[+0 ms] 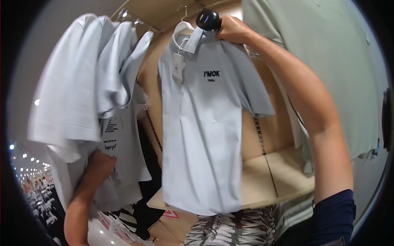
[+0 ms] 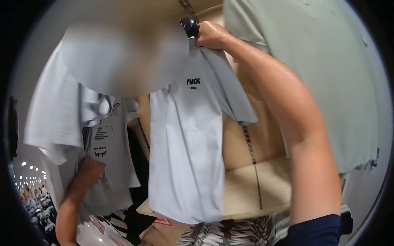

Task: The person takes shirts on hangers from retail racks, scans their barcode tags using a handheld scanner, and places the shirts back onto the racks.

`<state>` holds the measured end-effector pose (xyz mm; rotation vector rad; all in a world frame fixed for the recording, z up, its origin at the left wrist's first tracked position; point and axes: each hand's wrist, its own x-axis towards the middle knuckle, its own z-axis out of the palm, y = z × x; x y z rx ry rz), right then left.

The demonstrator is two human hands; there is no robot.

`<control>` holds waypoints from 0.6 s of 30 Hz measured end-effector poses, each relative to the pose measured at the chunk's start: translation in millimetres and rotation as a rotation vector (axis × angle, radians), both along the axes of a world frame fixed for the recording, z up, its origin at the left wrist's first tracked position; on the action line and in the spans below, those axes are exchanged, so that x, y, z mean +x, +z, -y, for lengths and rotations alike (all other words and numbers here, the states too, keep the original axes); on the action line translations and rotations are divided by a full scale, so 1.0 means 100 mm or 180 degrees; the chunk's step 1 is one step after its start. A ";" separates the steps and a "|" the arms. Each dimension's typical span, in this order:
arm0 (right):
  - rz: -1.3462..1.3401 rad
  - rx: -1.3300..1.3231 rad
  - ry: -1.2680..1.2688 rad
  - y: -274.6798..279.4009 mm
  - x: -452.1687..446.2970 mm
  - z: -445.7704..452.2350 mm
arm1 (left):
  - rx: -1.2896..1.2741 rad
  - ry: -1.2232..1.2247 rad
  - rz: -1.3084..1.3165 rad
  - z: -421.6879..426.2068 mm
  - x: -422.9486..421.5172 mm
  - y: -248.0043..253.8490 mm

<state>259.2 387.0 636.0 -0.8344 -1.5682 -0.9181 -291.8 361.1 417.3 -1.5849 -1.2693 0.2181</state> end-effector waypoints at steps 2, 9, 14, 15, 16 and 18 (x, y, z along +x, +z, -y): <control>-0.0282 -0.0115 0.0148 -0.12 0.28 -0.37 | 0.0228 -0.0487 -0.0295 -0.09 0.37 -0.26; -0.1074 -0.0350 0.0234 0.57 0.05 -1.48 | -0.0546 -0.0545 -0.0260 0.02 1.65 -0.31; -0.1212 -0.0669 0.0497 0.27 0.82 -1.77 | -0.0652 -0.1486 -0.0346 -0.62 2.74 -0.83; -0.1211 -0.0732 0.0499 0.19 0.91 -1.81 | -0.0670 -0.1549 -0.0523 -0.72 3.08 -0.93; -0.1155 -0.0688 0.0562 0.40 0.22 -1.36 | -0.0500 -0.1599 -0.0674 -0.21 2.02 -0.68; -0.1119 -0.0792 0.0755 0.30 0.26 -1.20 | -0.0473 -0.1935 -0.0440 -0.32 1.99 -0.70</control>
